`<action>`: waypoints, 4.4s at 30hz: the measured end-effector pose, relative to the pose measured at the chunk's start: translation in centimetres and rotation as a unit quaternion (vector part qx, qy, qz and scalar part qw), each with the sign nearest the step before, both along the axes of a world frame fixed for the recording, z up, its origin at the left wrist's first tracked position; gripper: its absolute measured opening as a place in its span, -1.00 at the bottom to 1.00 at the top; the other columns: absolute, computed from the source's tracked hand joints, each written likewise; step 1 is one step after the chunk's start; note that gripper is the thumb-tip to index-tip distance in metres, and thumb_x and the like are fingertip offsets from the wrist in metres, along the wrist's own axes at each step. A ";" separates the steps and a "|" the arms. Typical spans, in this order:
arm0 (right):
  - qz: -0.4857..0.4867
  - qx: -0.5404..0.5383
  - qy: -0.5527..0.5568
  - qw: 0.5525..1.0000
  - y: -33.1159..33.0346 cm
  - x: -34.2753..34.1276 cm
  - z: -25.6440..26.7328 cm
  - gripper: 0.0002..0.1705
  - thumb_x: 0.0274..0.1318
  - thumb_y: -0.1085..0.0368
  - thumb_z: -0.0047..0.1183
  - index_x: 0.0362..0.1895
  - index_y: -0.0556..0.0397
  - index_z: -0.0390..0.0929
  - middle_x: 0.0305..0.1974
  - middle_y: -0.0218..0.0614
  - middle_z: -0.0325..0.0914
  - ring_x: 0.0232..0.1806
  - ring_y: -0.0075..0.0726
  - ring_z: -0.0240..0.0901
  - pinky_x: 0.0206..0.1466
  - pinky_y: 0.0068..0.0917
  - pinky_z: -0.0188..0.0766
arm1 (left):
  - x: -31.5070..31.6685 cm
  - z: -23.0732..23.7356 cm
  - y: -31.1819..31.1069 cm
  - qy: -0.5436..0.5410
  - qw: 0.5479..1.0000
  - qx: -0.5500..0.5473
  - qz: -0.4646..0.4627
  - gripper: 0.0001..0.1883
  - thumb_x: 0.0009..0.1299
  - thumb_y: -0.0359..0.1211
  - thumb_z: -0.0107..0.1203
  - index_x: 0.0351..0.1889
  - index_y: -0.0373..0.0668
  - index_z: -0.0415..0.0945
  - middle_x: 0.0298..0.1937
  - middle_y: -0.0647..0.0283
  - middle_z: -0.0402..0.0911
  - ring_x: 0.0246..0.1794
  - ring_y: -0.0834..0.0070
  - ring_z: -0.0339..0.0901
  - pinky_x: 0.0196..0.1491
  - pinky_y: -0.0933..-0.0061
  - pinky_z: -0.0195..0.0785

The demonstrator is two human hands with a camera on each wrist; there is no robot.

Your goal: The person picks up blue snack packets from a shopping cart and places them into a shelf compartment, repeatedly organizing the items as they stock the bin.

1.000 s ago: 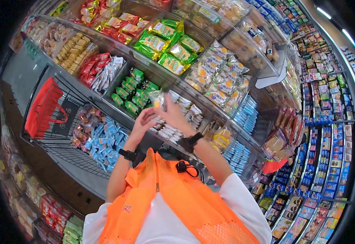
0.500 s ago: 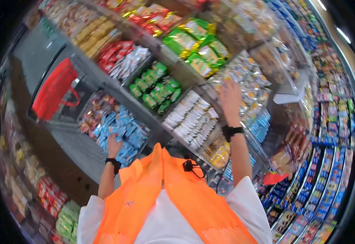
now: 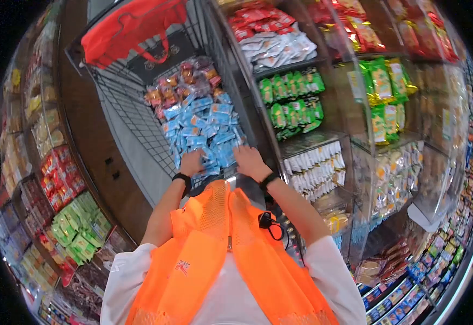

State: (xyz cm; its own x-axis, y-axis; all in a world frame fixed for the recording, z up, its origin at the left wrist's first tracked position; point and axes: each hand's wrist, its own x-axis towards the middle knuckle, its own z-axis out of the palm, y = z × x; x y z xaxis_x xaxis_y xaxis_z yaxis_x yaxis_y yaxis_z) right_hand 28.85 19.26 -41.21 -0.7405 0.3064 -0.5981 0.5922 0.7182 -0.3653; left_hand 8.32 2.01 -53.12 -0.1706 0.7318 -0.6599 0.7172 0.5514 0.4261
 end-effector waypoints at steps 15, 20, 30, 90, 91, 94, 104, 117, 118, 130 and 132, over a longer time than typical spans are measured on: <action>-0.218 0.006 -0.083 0.972 -5.2 -6.2 -14.4 -0.04 -0.37 0.20 0.51 0.22 -0.06 0.29 0.10 -0.02 0.44 0.16 0.20 0.38 0.17 -0.07 0.41 | 1.9 -4.5 1.5 -0.075 0.933 -0.040 0.349 -0.49 -0.02 -0.06 0.48 -0.29 -0.24 0.61 -0.34 0.11 0.70 -0.32 0.19 0.66 -0.23 0.23 0.48; -0.389 -0.167 -0.036 0.905 -3.2 -5.1 -14.2 -0.02 -0.35 0.22 0.50 0.23 -0.04 0.22 0.14 0.04 0.46 0.14 0.22 0.46 0.14 -0.07 0.44 | 3.0 -3.7 3.2 -0.112 0.896 0.012 0.430 -0.53 0.07 -0.19 0.42 -0.20 -0.20 0.44 -0.40 0.18 0.58 -0.36 0.33 0.57 -0.27 0.30 0.44; -0.390 -0.110 0.082 0.911 -0.8 -6.9 -10.8 -0.03 -0.28 0.22 0.48 0.29 -0.11 0.25 0.05 -0.05 0.52 0.03 0.15 0.50 0.03 -0.01 0.46 | -4.4 -3.6 2.6 0.001 0.915 0.195 0.353 -0.36 0.06 -0.29 0.44 0.02 -0.33 0.34 0.05 -0.03 0.49 0.01 0.11 0.54 0.01 0.13 0.43; -0.447 -0.284 0.475 0.702 0.9 -5.2 13.2 -0.42 -0.06 0.40 0.37 0.10 0.02 0.44 -0.17 -0.50 0.56 -0.17 -0.62 0.48 -0.05 -0.53 0.46 | -4.3 17.7 10.0 -0.684 0.699 0.062 0.198 -0.48 0.45 -0.40 0.20 0.34 -0.16 0.28 0.16 0.22 0.56 0.12 0.31 0.59 0.22 0.03 0.51; -0.469 -0.259 0.493 0.686 0.8 -4.8 13.2 -0.44 -0.07 0.43 0.37 0.06 0.02 0.43 -0.17 -0.48 0.56 -0.16 -0.59 0.50 -0.05 -0.52 0.47 | -3.8 18.9 10.2 -0.700 0.687 0.075 0.181 -0.50 0.43 -0.44 0.21 0.30 -0.17 0.30 0.11 0.22 0.59 0.07 0.31 0.62 0.15 -0.04 0.57; -0.488 -0.174 0.502 0.692 0.9 -3.4 14.4 -0.34 -0.08 0.39 0.41 0.14 0.02 0.39 -0.16 -0.48 0.55 -0.13 -0.59 0.50 -0.01 -0.52 0.47 | -1.0 21.9 10.5 -0.690 0.688 0.123 0.189 -0.55 0.41 -0.49 0.22 0.23 -0.16 0.35 0.04 0.24 0.60 0.00 0.35 0.64 0.07 0.01 0.62; -0.431 0.108 0.537 0.717 -0.6 -1.4 22.6 -0.48 0.09 0.21 0.31 0.12 0.10 0.50 -0.01 -0.16 0.46 0.07 -0.13 0.44 0.21 -0.33 0.32 | 3.9 28.9 12.7 -0.623 0.731 0.191 0.204 -0.56 0.25 -0.45 0.39 0.06 -0.11 0.47 -0.14 0.38 0.67 -0.22 0.58 0.66 -0.17 0.46 0.59; -0.466 0.044 0.578 0.669 -1.3 3.3 23.0 -0.49 0.21 0.32 0.09 0.26 0.10 0.40 0.13 -0.12 0.44 0.24 -0.09 0.34 0.37 -0.30 0.17 | 7.0 31.2 13.5 -0.559 0.778 0.268 0.105 -0.56 0.17 -0.53 0.40 0.00 -0.21 0.49 -0.21 0.32 0.68 -0.27 0.56 0.64 -0.20 0.49 0.52; -0.453 0.071 0.575 0.677 -1.2 3.6 23.5 -0.50 0.22 0.34 0.07 0.26 0.10 0.40 0.13 -0.14 0.43 0.22 -0.12 0.35 0.36 -0.32 0.18 | 7.8 32.0 13.4 -0.542 0.784 0.283 0.111 -0.54 0.15 -0.54 0.41 0.01 -0.21 0.48 -0.21 0.32 0.68 -0.27 0.56 0.64 -0.21 0.49 0.52; -0.491 0.069 0.572 0.653 -0.5 11.2 29.3 -0.62 0.45 0.12 -0.18 0.00 0.15 0.54 -0.12 -0.16 0.60 -0.05 -0.22 0.52 0.08 -0.37 0.37 | 11.6 30.2 13.9 -0.786 0.616 0.048 0.026 -0.30 0.56 -0.13 -0.04 0.58 0.02 -0.09 0.34 0.34 0.40 0.37 0.40 0.34 0.45 0.23 0.08; -0.505 0.075 0.554 0.657 -0.4 12.7 28.9 -0.62 0.44 0.10 -0.16 0.00 0.13 0.54 -0.13 -0.18 0.60 -0.06 -0.24 0.51 0.05 -0.37 0.37 | 13.6 32.9 13.0 -0.769 0.633 0.067 0.060 -0.36 0.57 -0.15 -0.04 0.54 -0.06 0.03 0.28 0.37 0.46 0.36 0.43 0.35 0.45 0.24 0.08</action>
